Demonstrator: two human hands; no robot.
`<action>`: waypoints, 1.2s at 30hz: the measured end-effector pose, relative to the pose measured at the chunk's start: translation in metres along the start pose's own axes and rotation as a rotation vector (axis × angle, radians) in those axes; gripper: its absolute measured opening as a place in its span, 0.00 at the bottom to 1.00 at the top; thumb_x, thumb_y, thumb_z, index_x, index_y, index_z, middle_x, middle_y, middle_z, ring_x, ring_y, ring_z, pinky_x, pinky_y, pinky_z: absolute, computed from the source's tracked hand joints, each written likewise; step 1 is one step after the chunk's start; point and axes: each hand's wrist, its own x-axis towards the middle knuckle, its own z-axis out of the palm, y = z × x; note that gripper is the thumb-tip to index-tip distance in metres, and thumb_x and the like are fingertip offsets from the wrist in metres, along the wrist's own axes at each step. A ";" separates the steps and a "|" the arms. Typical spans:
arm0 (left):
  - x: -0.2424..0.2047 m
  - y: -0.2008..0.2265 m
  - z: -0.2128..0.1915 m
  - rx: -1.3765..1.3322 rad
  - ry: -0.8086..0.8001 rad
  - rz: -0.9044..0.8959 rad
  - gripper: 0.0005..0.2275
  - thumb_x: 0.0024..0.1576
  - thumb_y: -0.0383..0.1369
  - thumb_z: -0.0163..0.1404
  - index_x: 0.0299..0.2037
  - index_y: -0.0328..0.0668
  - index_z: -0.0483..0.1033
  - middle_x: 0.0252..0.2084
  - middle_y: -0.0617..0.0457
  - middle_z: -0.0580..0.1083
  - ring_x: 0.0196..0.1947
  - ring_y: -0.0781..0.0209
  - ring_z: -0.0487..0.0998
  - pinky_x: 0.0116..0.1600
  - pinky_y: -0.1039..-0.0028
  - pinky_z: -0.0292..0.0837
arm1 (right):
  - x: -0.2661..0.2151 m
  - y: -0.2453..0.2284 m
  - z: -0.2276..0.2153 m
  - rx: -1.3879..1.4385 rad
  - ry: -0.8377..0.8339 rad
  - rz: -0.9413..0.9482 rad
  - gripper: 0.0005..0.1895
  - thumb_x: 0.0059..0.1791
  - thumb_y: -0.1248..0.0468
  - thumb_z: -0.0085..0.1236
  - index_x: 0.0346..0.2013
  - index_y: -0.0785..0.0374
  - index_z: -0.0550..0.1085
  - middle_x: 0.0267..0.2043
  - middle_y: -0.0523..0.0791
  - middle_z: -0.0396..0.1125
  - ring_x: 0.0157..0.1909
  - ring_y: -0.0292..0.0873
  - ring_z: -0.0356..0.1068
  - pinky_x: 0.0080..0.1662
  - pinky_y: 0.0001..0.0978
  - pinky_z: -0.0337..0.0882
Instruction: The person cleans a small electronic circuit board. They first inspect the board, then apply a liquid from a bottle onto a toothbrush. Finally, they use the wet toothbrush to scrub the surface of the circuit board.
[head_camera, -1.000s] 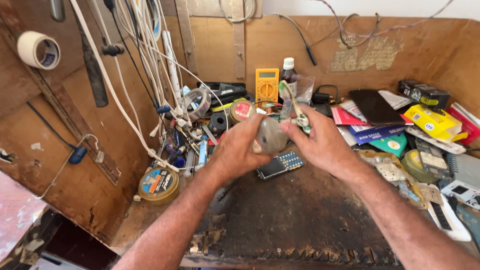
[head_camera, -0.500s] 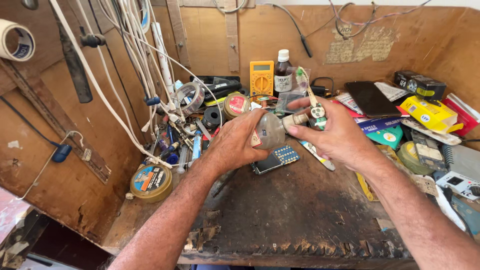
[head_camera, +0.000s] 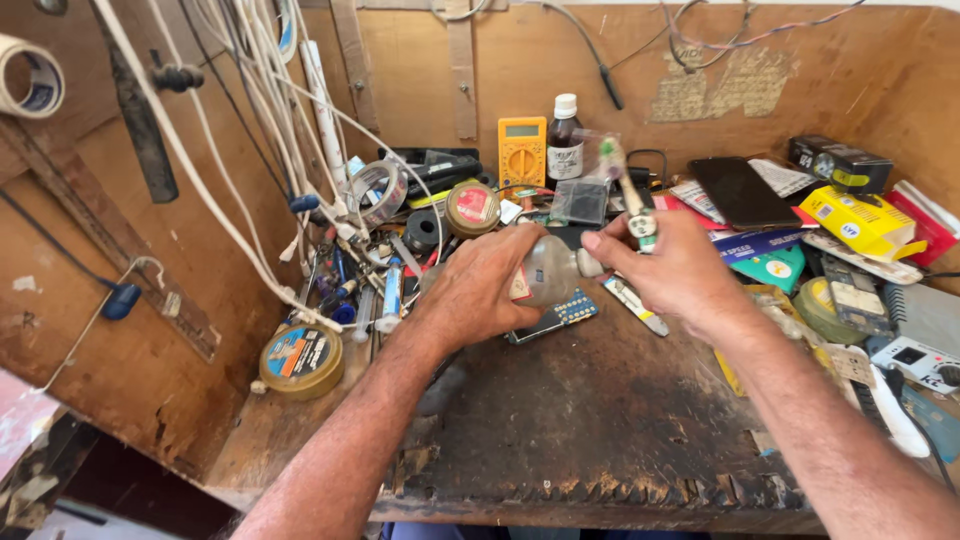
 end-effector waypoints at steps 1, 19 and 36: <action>0.000 -0.001 0.000 -0.014 -0.005 -0.002 0.30 0.40 0.32 0.64 0.55 0.39 0.69 0.47 0.40 0.76 0.52 0.39 0.76 0.54 0.56 0.71 | 0.000 0.000 0.000 0.016 -0.014 -0.138 0.10 0.50 0.60 0.66 0.39 0.65 0.80 0.32 0.42 0.77 0.30 0.23 0.71 0.33 0.18 0.71; -0.005 -0.011 0.006 -0.024 0.031 0.057 0.29 0.41 0.32 0.66 0.54 0.37 0.69 0.47 0.40 0.76 0.52 0.39 0.76 0.53 0.57 0.72 | -0.016 -0.005 0.001 0.056 -0.027 0.248 0.17 0.55 0.56 0.63 0.41 0.70 0.81 0.28 0.47 0.75 0.15 0.32 0.52 0.17 0.28 0.51; -0.008 -0.012 0.000 -0.041 0.019 -0.021 0.28 0.41 0.33 0.65 0.54 0.39 0.70 0.46 0.41 0.77 0.52 0.40 0.77 0.53 0.56 0.72 | -0.009 -0.014 0.010 0.052 0.043 0.261 0.14 0.46 0.60 0.68 0.45 0.61 0.81 0.25 0.40 0.68 0.18 0.30 0.52 0.19 0.27 0.49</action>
